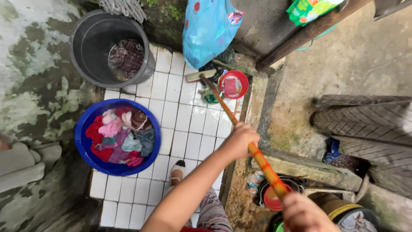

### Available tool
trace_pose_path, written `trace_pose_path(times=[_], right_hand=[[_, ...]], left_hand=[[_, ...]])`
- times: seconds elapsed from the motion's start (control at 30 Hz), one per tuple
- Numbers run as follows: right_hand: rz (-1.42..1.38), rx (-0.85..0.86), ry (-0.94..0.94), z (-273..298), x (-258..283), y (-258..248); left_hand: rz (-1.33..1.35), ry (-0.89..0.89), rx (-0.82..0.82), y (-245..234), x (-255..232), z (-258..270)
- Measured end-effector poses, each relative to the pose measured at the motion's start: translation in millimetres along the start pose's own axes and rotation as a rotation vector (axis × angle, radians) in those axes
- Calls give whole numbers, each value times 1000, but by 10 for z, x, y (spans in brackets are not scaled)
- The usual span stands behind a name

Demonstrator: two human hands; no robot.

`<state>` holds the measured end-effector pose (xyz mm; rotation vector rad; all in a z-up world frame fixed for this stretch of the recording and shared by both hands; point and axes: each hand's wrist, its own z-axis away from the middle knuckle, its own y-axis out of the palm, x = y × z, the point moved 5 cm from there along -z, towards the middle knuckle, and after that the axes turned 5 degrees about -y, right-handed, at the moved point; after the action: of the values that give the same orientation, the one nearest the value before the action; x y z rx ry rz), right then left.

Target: The recorder uses a brush to scrub the tiled floor and drainage area in a wet room bathroom while splashing water from a basin.

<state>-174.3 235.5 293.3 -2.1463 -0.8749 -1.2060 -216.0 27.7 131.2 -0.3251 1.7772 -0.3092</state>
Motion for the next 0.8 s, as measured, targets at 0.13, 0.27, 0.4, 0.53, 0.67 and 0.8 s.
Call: trace_pose_path(times=[0.13,0.27,0.4,0.53,0.67,0.8], right_hand=[[-751,792,579,2059,-752,-570],[-237,453,-62,-452,-223,371],[-255,-286,-247,-637,-470,733],[-51,-466,2,-958,-704,916],[-131,-618,159,-572,-735,438],[-197,-706,24,-225,-819,-386]], left_hand=[[27,-99,-102,-276,-355,232],[-55,-200,-287,-345,48,501],[-153,-192,-398,-334,678,485],[-194,-142,-355,-569,1235,222],[-117,-147,-264,-156,1137,2],[-84,-141,-296,268,752,-475]])
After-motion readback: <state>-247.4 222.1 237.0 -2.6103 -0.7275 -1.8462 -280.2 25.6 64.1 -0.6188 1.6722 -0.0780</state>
